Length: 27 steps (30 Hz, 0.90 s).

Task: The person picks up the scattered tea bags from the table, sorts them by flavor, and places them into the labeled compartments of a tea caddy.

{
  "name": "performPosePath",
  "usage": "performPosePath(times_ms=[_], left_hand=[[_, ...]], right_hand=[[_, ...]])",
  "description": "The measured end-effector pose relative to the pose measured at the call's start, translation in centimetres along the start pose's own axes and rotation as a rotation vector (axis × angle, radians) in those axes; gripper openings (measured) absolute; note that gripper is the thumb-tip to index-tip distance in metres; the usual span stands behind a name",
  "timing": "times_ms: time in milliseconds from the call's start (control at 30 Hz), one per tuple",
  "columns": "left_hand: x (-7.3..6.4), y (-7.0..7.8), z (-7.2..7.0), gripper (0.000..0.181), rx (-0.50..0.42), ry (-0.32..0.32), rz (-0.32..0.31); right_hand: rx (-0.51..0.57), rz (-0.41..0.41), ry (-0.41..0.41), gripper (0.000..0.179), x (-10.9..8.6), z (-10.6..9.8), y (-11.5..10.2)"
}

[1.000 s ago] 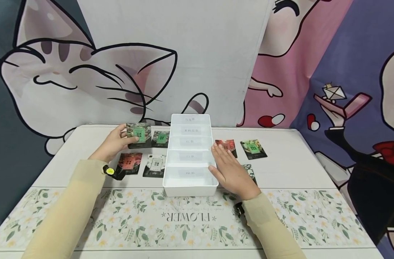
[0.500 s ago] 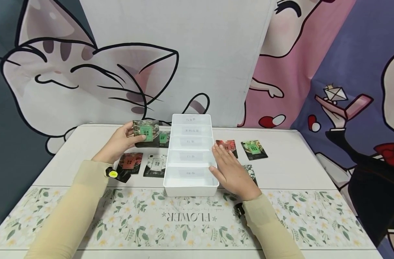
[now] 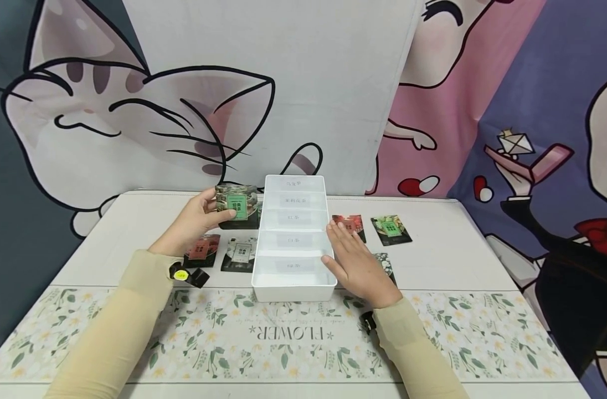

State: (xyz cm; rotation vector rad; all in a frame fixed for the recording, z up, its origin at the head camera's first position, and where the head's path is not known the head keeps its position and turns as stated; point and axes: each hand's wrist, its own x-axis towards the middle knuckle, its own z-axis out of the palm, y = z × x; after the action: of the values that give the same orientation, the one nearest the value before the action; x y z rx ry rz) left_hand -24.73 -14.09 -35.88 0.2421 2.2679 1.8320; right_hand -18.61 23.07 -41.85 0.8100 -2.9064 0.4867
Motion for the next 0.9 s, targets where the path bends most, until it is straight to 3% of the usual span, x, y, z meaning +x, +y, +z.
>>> performPosePath(times_ms=[300,600,667,733,900], left_hand=[[-0.9,0.6,1.3,0.088,0.014,-0.005,0.026],[-1.4,1.0,2.7,0.062,-0.004,-0.035,0.14],[-1.5,1.0,3.1,0.037,0.011,-0.028,0.159],[-1.6,1.0,3.4,0.023,0.029,-0.026,0.172],[-2.0,1.0,4.2,0.021,0.029,-0.032,0.176]], right_hand=[[0.005,-0.004,0.015,0.068,-0.1,0.0,0.0],[0.012,0.004,0.011,0.068,-0.2,0.0,0.0],[0.016,0.007,0.011,0.069,-0.2,0.0,0.0],[0.016,0.007,0.013,0.069,-0.2,0.0,0.0],[0.014,0.004,0.01,0.068,-0.2,0.0,0.0]])
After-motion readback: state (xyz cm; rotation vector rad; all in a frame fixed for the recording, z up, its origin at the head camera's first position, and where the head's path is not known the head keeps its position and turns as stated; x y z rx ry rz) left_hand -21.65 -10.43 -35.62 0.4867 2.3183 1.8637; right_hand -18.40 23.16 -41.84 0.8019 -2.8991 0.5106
